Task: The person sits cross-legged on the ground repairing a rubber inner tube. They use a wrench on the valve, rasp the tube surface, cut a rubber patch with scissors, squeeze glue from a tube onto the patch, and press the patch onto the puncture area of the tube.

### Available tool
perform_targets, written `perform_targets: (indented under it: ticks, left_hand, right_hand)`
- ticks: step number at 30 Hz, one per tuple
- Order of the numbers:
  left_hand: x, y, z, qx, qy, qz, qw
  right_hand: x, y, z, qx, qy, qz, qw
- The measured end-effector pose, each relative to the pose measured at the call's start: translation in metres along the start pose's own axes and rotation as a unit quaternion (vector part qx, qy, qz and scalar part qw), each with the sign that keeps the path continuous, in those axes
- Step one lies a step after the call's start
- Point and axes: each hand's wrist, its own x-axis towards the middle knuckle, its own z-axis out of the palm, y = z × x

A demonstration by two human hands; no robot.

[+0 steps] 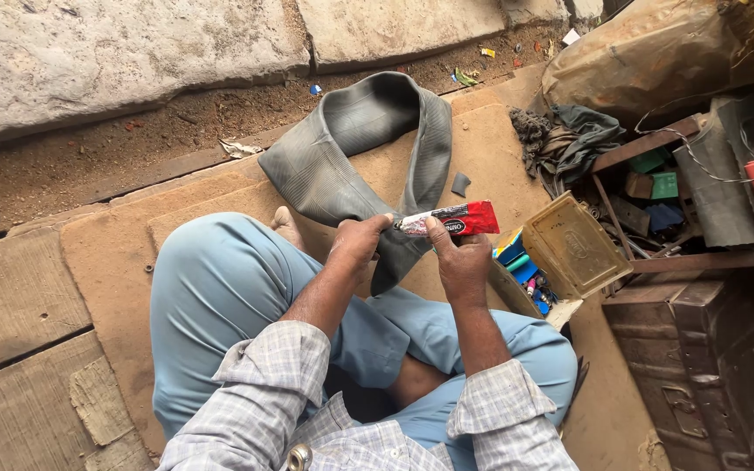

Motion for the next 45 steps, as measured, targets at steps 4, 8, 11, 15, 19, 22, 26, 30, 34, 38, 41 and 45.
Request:
perform_targets:
  ticks: [4,8,11,15,19,22,26,30,34,38,41,45]
  left_hand:
    - [-0.003,0.002,0.000,-0.038,0.012,-0.013,0.999]
    - [-0.007,0.004,0.000,-0.064,0.009,-0.014,0.998]
    - [-0.011,0.008,0.000,-0.064,0.008,-0.012,0.998]
    - [-0.019,0.015,-0.002,-0.047,0.018,-0.022,0.998]
    - [-0.014,0.012,0.000,-0.033,0.027,-0.028,0.999]
    - [-0.014,0.012,0.001,-0.028,0.020,-0.024,0.999]
    - [-0.007,0.007,0.003,-0.044,0.016,-0.008,0.999]
    - [-0.006,0.005,0.003,-0.037,0.026,0.000,0.999]
    - [-0.005,0.004,0.003,-0.036,0.022,-0.001,0.999]
    - [-0.015,0.009,0.003,-0.023,0.035,-0.008,0.999]
    - [-0.014,0.009,0.001,-0.028,0.051,-0.008,0.998]
    - [0.007,-0.021,-0.006,0.220,0.206,0.055,0.952]
  right_hand:
    - [-0.002,0.008,0.001,0.028,0.003,-0.010,1.000]
    - [-0.004,0.027,-0.002,0.023,0.017,0.018,0.999]
    - [-0.007,0.030,-0.002,-0.014,0.018,-0.038,0.999]
    - [-0.019,0.018,0.001,-0.082,0.025,-0.133,0.987]
    - [-0.026,0.018,0.003,-0.094,0.026,-0.127,0.987]
    - [-0.029,0.027,0.004,-0.088,0.043,-0.116,0.988]
    - [-0.032,0.031,0.006,-0.093,0.061,-0.114,0.987]
    - [-0.031,0.047,0.003,0.110,0.115,0.018,0.987]
    - [-0.023,0.035,-0.004,0.276,0.096,0.147,0.945]
    - [-0.019,0.045,-0.015,0.436,0.009,0.254,0.863]
    - [-0.018,0.038,-0.018,0.526,-0.030,0.251,0.812]
    - [-0.019,0.044,-0.021,0.584,-0.045,0.238,0.775]
